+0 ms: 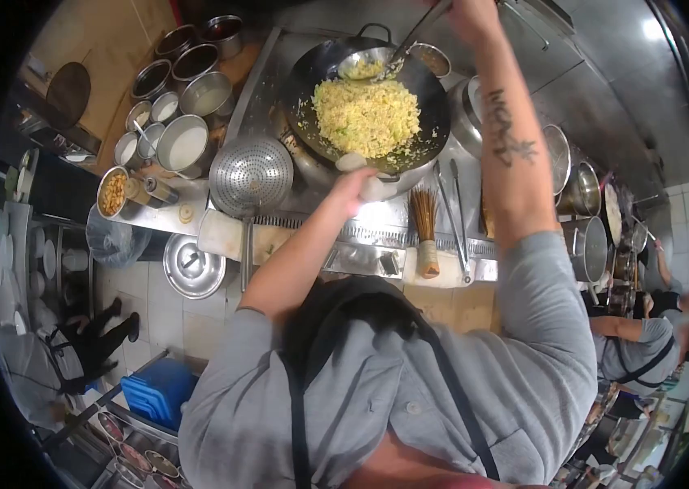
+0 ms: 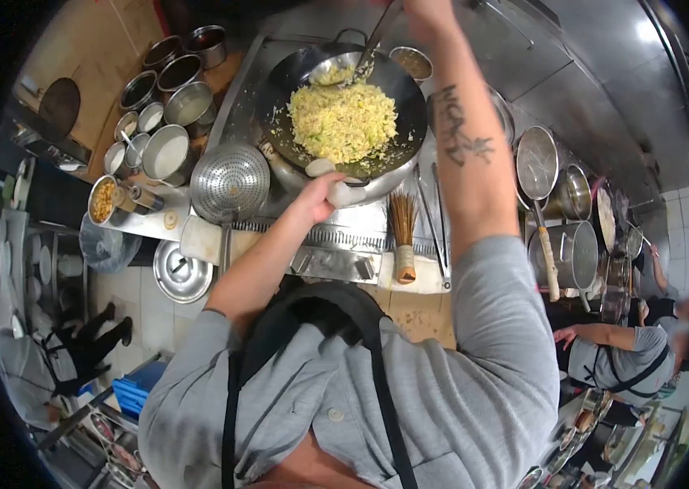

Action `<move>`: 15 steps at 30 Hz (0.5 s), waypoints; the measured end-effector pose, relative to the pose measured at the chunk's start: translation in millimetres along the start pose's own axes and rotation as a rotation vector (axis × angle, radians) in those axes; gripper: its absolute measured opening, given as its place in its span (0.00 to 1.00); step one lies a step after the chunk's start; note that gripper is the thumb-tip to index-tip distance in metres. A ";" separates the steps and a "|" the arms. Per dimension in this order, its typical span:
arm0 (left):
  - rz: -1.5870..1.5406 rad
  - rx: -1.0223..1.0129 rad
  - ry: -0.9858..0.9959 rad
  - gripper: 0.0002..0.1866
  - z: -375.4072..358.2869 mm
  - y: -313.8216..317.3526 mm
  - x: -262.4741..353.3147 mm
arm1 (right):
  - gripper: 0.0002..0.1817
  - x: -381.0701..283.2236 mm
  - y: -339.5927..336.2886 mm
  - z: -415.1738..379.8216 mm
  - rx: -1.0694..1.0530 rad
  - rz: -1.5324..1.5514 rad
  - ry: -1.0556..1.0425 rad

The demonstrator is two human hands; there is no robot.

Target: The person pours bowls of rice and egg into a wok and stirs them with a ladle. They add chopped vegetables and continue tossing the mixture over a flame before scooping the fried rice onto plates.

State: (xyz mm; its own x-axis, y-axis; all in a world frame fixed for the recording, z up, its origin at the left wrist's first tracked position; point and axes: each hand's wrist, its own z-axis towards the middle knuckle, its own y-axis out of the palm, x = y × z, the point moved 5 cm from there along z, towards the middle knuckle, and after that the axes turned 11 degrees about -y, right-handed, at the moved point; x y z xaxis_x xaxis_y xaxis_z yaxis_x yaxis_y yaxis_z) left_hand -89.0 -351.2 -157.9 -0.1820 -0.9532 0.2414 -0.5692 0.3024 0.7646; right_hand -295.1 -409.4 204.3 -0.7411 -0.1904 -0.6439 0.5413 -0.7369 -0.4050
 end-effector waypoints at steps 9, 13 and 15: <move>-0.010 0.182 0.139 0.14 -91.3 46.7 -24.3 | 0.20 27.4 2.3 -70.4 0.088 0.700 0.456; -0.021 0.136 0.031 0.12 -34.1 19.8 -16.6 | 0.22 34.1 17.9 -83.1 0.276 0.406 0.361; 0.058 0.193 0.079 0.12 -51.9 9.3 -33.2 | 0.21 22.3 27.0 -103.7 0.434 0.268 0.203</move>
State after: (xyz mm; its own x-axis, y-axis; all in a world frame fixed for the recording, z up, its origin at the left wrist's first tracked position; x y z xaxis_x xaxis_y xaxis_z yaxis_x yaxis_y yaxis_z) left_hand -46.7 -316.8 -127.8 -0.1601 -0.9292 0.3332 -0.7040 0.3441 0.6213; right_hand -255.8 -366.3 111.6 -0.4847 -0.3111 -0.8175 0.4551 -0.8879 0.0680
